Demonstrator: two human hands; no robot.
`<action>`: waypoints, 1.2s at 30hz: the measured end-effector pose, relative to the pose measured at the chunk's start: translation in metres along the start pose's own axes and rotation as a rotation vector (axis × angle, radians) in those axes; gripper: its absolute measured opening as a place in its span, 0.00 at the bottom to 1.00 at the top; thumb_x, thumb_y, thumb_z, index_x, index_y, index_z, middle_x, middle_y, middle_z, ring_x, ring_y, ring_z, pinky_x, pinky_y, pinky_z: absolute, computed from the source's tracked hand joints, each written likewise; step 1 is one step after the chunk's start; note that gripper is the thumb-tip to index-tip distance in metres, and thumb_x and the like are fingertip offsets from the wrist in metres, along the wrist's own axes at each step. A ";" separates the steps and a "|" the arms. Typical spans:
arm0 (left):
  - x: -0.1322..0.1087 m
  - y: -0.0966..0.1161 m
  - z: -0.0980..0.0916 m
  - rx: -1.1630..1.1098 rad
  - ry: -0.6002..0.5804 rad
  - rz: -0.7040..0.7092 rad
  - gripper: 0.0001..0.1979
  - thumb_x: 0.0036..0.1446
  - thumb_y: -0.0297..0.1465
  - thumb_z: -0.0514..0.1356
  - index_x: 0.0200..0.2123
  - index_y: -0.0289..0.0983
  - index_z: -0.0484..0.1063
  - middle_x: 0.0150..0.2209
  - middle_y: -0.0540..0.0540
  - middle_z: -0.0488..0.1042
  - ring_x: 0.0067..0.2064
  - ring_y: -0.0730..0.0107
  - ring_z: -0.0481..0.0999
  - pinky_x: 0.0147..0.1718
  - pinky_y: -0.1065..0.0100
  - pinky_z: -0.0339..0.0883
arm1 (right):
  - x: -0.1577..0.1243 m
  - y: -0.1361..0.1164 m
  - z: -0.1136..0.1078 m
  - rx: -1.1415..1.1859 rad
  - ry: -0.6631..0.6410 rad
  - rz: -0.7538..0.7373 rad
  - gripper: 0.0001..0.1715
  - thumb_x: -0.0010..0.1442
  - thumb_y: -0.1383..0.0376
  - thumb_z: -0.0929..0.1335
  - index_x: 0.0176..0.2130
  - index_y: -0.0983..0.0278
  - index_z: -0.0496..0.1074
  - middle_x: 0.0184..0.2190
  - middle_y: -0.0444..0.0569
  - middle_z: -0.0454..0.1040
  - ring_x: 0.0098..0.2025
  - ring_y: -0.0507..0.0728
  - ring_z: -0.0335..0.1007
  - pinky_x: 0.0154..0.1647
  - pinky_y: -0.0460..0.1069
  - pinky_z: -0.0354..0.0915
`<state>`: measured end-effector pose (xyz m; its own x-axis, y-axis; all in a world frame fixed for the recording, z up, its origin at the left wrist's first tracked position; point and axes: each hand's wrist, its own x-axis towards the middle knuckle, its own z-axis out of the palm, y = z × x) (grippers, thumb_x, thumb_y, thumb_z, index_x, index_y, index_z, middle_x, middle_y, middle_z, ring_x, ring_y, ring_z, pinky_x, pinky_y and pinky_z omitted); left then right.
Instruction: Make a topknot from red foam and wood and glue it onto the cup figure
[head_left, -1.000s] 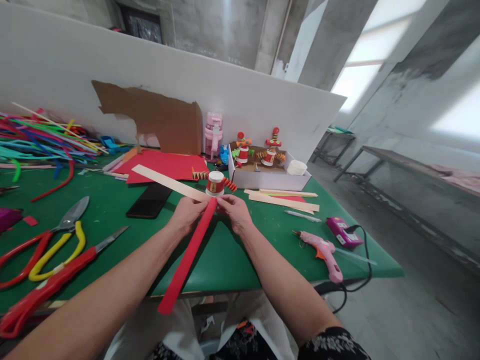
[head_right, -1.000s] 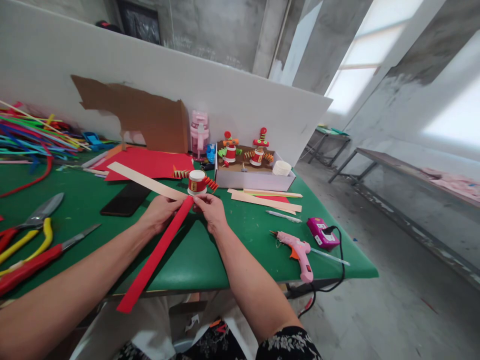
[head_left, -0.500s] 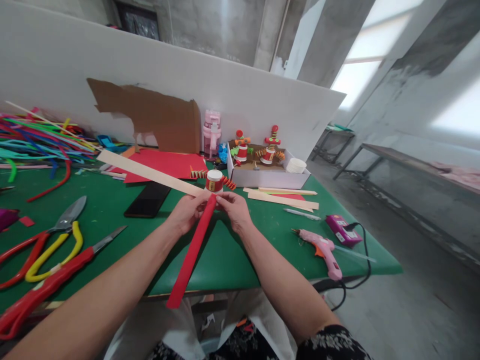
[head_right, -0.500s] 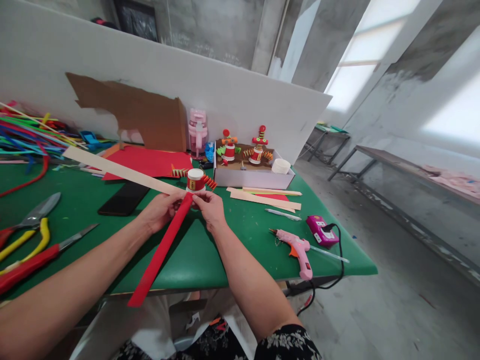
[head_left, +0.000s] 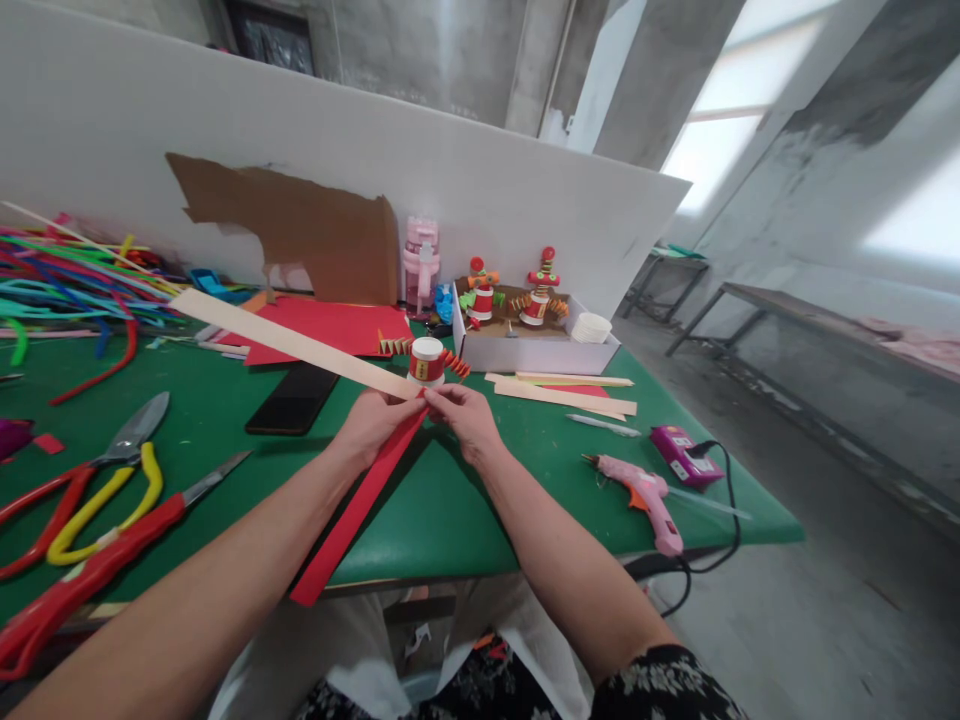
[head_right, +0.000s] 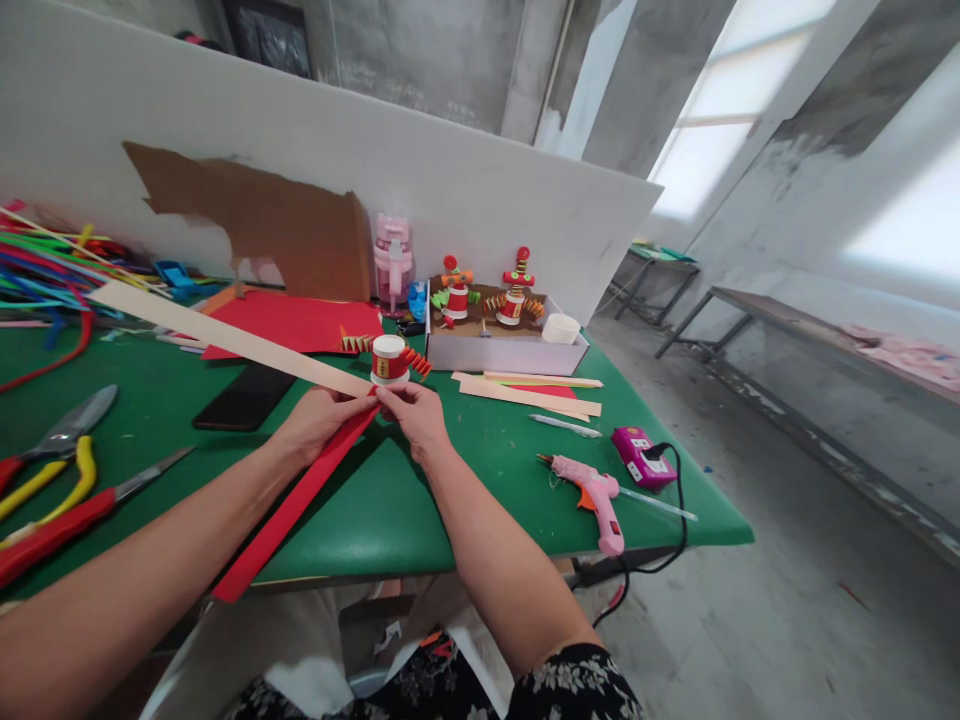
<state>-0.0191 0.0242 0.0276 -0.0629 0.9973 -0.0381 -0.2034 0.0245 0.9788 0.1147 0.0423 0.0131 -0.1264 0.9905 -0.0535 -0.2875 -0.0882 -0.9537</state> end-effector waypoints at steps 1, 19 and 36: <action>0.000 0.000 0.000 -0.013 -0.012 -0.016 0.25 0.26 0.41 0.77 0.30 0.34 0.80 0.30 0.43 0.82 0.38 0.56 0.80 0.39 0.63 0.73 | 0.000 0.001 -0.001 0.001 0.005 -0.011 0.17 0.40 0.57 0.79 0.26 0.65 0.77 0.21 0.42 0.73 0.24 0.47 0.64 0.30 0.45 0.63; 0.005 0.000 -0.006 -0.008 0.031 0.014 0.26 0.27 0.42 0.76 0.29 0.32 0.79 0.29 0.43 0.81 0.30 0.63 0.78 0.32 0.65 0.72 | 0.005 -0.005 -0.008 -0.130 -0.007 -0.017 0.16 0.43 0.57 0.78 0.29 0.66 0.79 0.21 0.42 0.74 0.23 0.48 0.64 0.27 0.45 0.62; 0.013 0.005 -0.018 -0.090 -0.072 0.018 0.23 0.35 0.36 0.75 0.36 0.35 0.76 0.30 0.48 0.78 0.28 0.72 0.75 0.31 0.69 0.71 | 0.006 -0.015 -0.007 0.237 0.017 0.097 0.13 0.45 0.66 0.79 0.28 0.64 0.72 0.21 0.42 0.76 0.24 0.50 0.73 0.28 0.44 0.71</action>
<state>-0.0380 0.0360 0.0283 0.0027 1.0000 -0.0025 -0.2899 0.0032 0.9571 0.1246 0.0508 0.0253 -0.1489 0.9777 -0.1481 -0.4892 -0.2030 -0.8482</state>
